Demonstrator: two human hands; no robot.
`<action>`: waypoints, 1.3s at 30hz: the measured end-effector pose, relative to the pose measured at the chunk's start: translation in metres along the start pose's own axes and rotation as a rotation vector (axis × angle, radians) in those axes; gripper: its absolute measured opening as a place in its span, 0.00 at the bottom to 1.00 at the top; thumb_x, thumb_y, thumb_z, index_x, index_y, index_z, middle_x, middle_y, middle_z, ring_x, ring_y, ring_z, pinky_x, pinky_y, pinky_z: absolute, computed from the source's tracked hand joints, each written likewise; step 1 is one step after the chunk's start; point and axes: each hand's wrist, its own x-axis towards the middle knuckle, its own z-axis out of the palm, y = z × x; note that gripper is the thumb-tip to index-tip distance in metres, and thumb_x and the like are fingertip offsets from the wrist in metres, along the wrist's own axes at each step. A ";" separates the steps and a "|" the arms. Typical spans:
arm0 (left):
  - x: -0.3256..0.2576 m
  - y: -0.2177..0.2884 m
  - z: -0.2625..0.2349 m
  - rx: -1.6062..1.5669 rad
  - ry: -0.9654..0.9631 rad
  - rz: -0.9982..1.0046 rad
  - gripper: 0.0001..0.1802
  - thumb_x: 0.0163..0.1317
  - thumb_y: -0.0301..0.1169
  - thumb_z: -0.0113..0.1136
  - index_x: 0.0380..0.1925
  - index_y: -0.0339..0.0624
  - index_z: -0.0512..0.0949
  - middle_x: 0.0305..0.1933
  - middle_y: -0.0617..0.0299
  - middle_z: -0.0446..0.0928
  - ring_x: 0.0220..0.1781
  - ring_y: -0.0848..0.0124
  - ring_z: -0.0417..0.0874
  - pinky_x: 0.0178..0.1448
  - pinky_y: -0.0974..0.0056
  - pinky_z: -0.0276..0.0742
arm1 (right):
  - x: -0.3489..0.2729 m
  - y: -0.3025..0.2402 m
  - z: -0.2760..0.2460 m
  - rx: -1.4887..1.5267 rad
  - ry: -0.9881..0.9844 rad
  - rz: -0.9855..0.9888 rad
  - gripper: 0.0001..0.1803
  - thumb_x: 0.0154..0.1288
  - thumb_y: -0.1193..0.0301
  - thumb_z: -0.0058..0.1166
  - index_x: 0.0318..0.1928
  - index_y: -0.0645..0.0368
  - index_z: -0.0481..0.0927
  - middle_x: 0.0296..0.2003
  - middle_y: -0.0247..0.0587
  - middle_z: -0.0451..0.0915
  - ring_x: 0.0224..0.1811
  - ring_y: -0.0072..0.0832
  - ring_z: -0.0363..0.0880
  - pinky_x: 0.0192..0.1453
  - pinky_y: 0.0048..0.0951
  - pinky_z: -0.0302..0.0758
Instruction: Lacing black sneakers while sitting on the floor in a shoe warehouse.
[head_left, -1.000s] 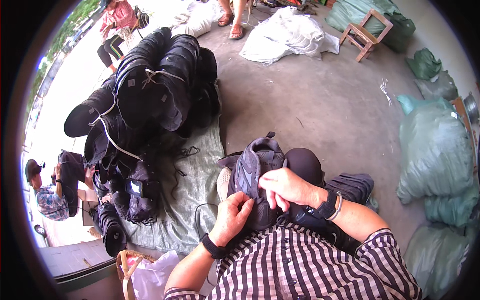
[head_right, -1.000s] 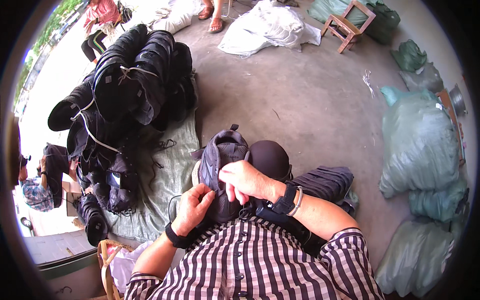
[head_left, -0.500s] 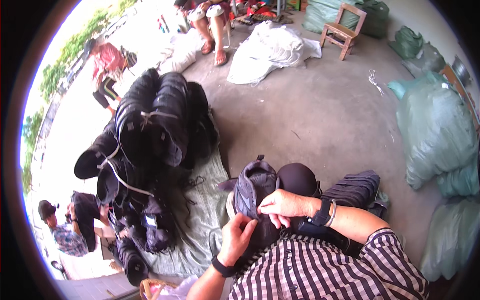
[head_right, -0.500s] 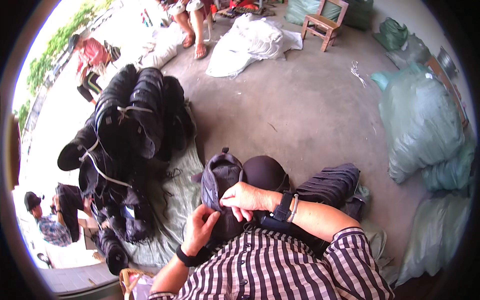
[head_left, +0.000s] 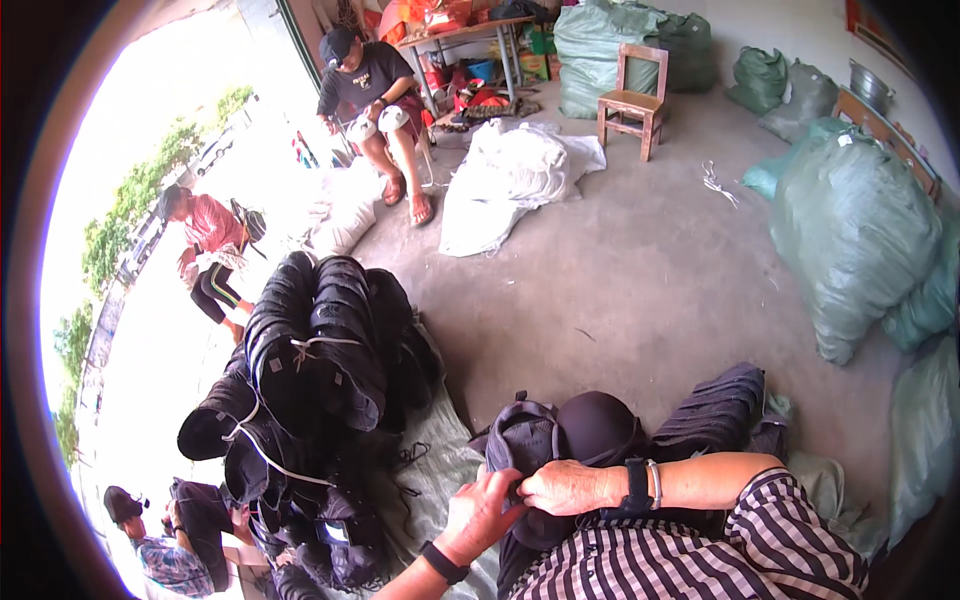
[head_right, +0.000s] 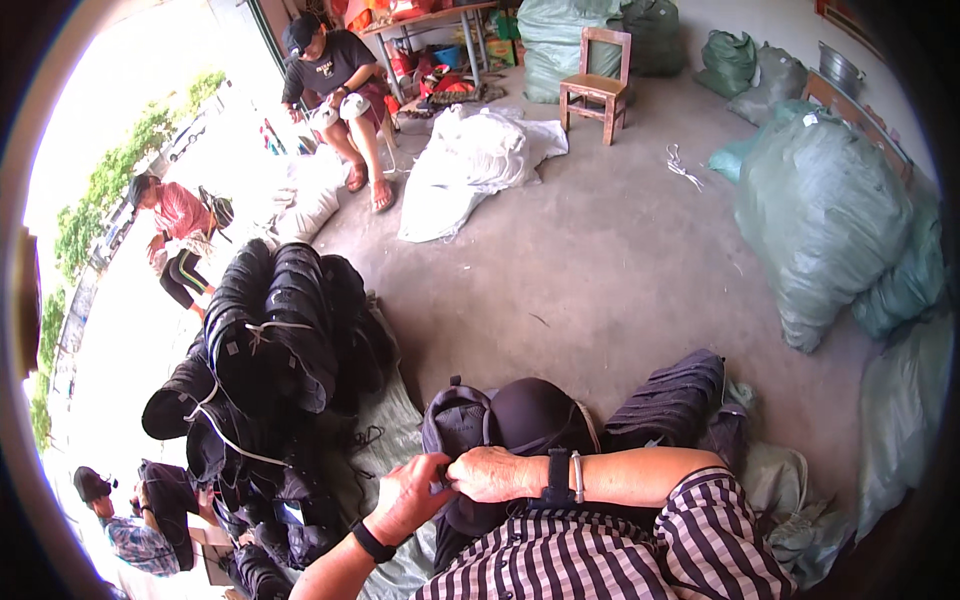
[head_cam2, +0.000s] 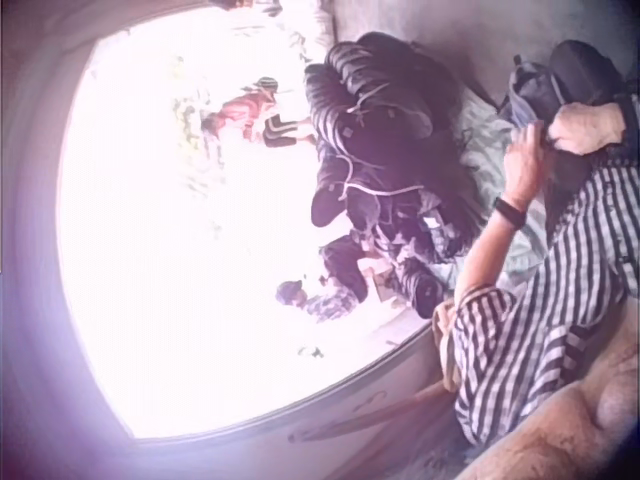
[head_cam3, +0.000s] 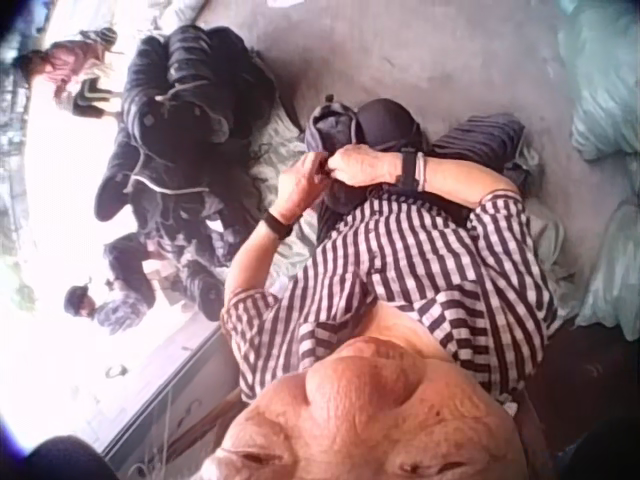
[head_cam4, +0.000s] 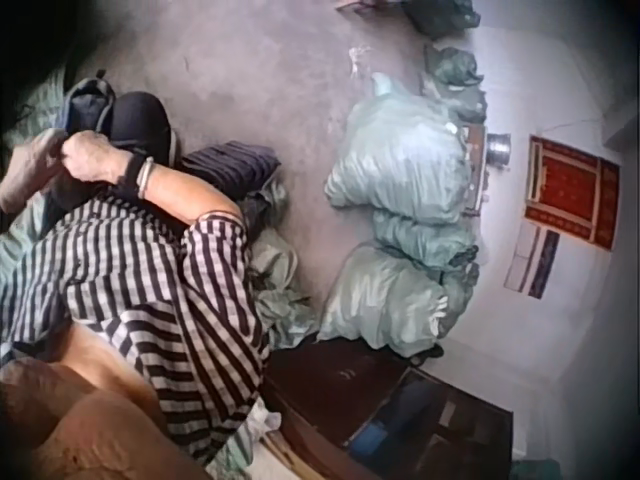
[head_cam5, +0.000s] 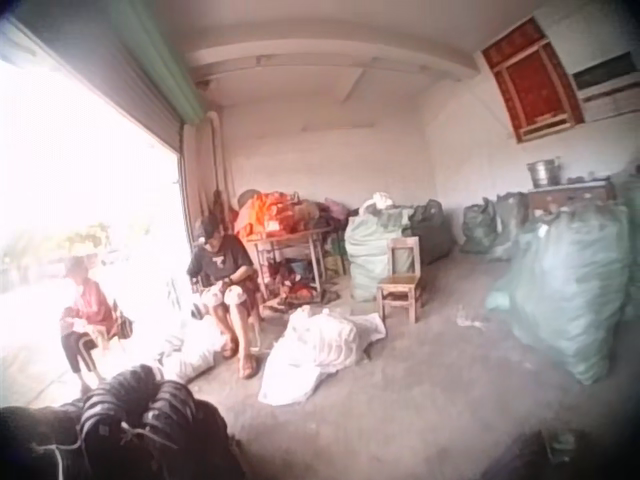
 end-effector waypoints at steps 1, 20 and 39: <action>0.006 0.001 -0.006 0.088 -0.108 0.059 0.18 0.50 0.41 0.65 0.35 0.46 0.70 0.30 0.62 0.78 0.32 0.61 0.82 0.34 0.57 0.76 | 0.000 0.000 -0.001 -0.039 -0.026 -0.003 0.10 0.60 0.66 0.48 0.33 0.60 0.78 0.26 0.53 0.79 0.32 0.49 0.80 0.39 0.47 0.75; 0.005 -0.012 -0.003 0.010 -0.162 0.197 0.14 0.47 0.37 0.68 0.28 0.48 0.72 0.22 0.63 0.76 0.28 0.63 0.81 0.47 0.57 0.75 | 0.007 -0.002 -0.016 0.032 -0.187 0.138 0.10 0.62 0.64 0.48 0.37 0.55 0.78 0.27 0.48 0.80 0.33 0.47 0.80 0.39 0.46 0.73; 0.065 0.032 0.001 -1.105 0.364 -0.210 0.13 0.67 0.32 0.52 0.46 0.35 0.74 0.34 0.62 0.78 0.35 0.76 0.77 0.42 0.71 0.74 | 0.012 -0.019 -0.115 0.421 0.383 0.082 0.05 0.67 0.75 0.46 0.33 0.62 0.71 0.20 0.26 0.69 0.18 0.12 0.68 0.24 0.18 0.67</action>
